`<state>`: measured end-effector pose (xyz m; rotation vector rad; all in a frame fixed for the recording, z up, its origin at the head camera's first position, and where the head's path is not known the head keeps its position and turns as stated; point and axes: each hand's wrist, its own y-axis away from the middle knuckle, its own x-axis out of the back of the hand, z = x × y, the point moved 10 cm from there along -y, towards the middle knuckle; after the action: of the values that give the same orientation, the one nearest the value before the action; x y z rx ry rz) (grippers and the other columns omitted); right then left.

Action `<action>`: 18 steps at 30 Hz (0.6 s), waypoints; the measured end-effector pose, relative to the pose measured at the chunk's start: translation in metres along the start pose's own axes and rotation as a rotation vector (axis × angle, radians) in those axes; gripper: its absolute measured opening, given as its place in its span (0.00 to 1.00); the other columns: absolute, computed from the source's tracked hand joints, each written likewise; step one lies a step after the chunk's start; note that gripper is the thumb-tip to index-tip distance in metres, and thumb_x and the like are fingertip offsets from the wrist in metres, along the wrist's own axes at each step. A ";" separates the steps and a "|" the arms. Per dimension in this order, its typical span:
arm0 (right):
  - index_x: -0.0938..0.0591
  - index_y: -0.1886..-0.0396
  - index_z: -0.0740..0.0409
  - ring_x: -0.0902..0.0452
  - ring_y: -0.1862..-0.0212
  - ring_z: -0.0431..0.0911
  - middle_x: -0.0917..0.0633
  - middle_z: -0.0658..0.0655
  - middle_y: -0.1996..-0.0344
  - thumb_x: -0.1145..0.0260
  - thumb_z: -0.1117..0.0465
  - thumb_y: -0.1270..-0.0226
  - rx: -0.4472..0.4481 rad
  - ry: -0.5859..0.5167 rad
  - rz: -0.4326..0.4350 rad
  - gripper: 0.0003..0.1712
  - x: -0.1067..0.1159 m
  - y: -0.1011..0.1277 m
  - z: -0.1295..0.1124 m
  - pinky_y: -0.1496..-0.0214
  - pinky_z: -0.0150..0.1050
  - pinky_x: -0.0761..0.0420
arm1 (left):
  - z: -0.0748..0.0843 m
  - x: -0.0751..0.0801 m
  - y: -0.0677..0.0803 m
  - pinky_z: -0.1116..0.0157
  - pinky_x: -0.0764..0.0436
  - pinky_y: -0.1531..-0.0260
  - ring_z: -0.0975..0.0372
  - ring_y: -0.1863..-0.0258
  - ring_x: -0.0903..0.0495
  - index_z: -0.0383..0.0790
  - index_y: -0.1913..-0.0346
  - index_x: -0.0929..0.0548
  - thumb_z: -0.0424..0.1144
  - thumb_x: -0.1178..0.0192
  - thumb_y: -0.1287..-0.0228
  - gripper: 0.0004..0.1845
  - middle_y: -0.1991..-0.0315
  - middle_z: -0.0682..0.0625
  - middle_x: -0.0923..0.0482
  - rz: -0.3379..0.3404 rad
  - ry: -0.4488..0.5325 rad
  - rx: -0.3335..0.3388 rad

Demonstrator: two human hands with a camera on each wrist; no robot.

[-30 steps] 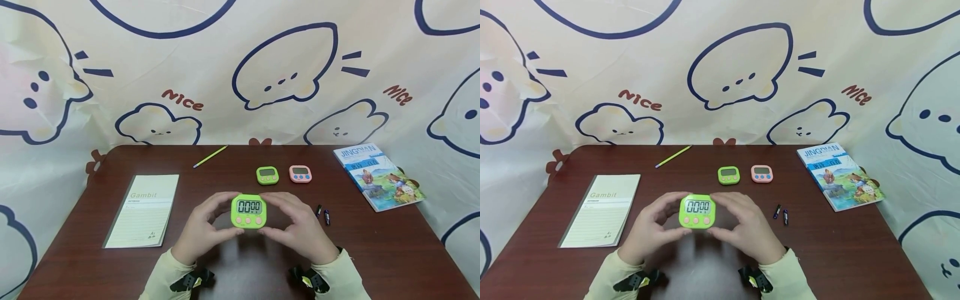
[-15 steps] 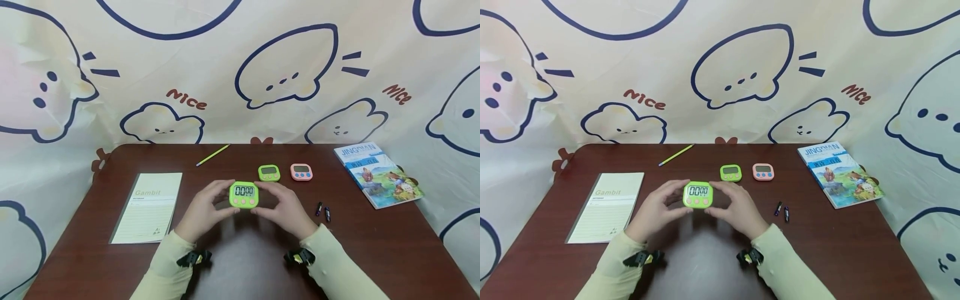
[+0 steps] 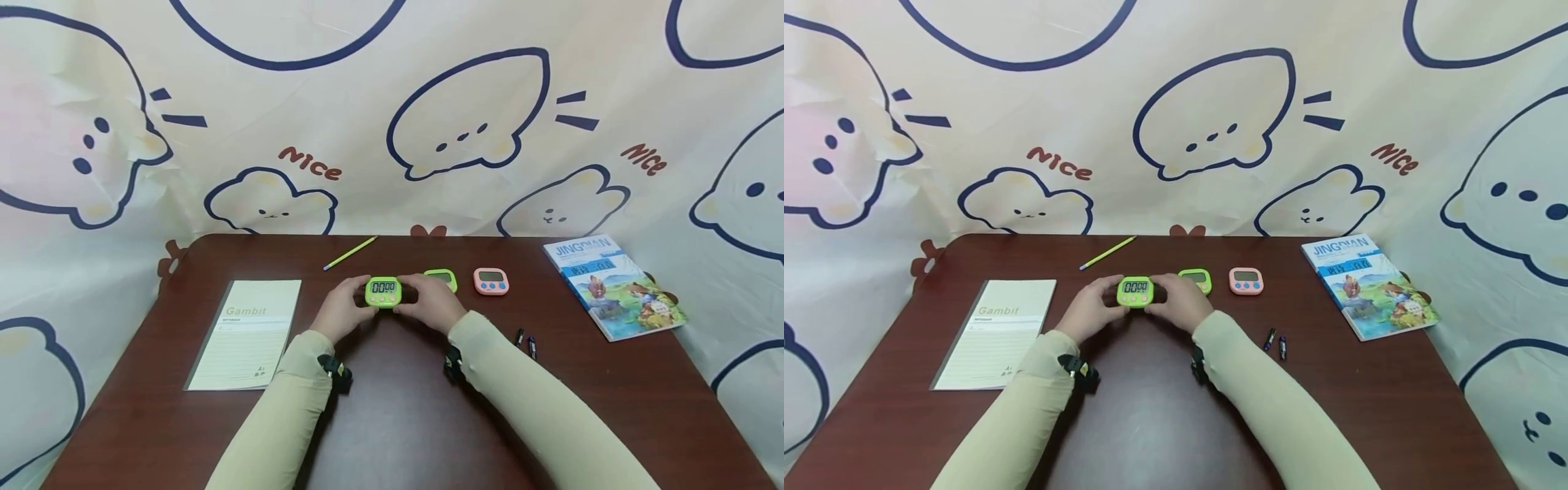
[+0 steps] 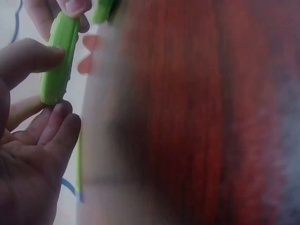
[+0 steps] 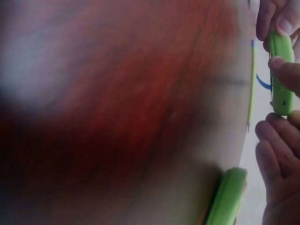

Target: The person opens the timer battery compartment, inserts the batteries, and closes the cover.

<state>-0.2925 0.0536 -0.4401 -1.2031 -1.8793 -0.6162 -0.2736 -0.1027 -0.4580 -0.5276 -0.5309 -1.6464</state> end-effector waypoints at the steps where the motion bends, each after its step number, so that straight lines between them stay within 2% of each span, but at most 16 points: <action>1: 0.21 0.35 0.54 0.23 0.39 0.47 0.18 0.53 0.41 0.23 0.51 0.40 -0.012 0.009 -0.007 0.34 -0.003 -0.005 0.000 0.37 0.45 0.23 | -0.004 0.001 -0.004 0.56 0.18 0.49 0.52 0.41 0.22 0.38 0.28 0.30 0.36 0.28 0.40 0.37 0.36 0.43 0.26 0.002 0.006 0.007; 5: 0.20 0.37 0.57 0.20 0.43 0.47 0.16 0.55 0.44 0.24 0.54 0.39 -0.050 -0.008 -0.001 0.31 -0.011 -0.019 -0.003 0.41 0.45 0.20 | -0.018 0.005 -0.016 0.59 0.17 0.56 0.52 0.44 0.21 0.38 0.28 0.30 0.35 0.29 0.39 0.36 0.40 0.42 0.23 0.016 0.035 0.050; 8: 0.19 0.38 0.57 0.17 0.48 0.45 0.14 0.54 0.49 0.25 0.58 0.38 -0.086 -0.042 0.018 0.28 -0.015 -0.027 -0.006 0.46 0.42 0.18 | -0.026 0.009 -0.021 0.59 0.18 0.56 0.52 0.45 0.22 0.39 0.28 0.30 0.35 0.30 0.38 0.35 0.41 0.42 0.22 0.018 0.050 0.082; 10: 0.19 0.38 0.56 0.17 0.52 0.43 0.13 0.53 0.51 0.25 0.59 0.37 -0.106 -0.056 0.023 0.27 -0.018 -0.030 -0.008 0.50 0.40 0.17 | -0.028 0.011 -0.023 0.57 0.18 0.53 0.52 0.45 0.22 0.39 0.28 0.30 0.35 0.30 0.38 0.35 0.41 0.42 0.22 0.016 0.043 0.097; 18: 0.19 0.38 0.57 0.18 0.53 0.44 0.14 0.54 0.51 0.25 0.59 0.37 -0.149 -0.030 0.022 0.28 -0.028 -0.036 -0.007 0.50 0.40 0.17 | -0.030 0.013 -0.027 0.55 0.22 0.45 0.53 0.46 0.22 0.37 0.29 0.29 0.36 0.30 0.38 0.34 0.44 0.42 0.20 -0.010 -0.031 0.114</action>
<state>-0.3162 0.0191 -0.4590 -1.3328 -1.8693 -0.7408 -0.3033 -0.1280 -0.4752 -0.4676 -0.6475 -1.6089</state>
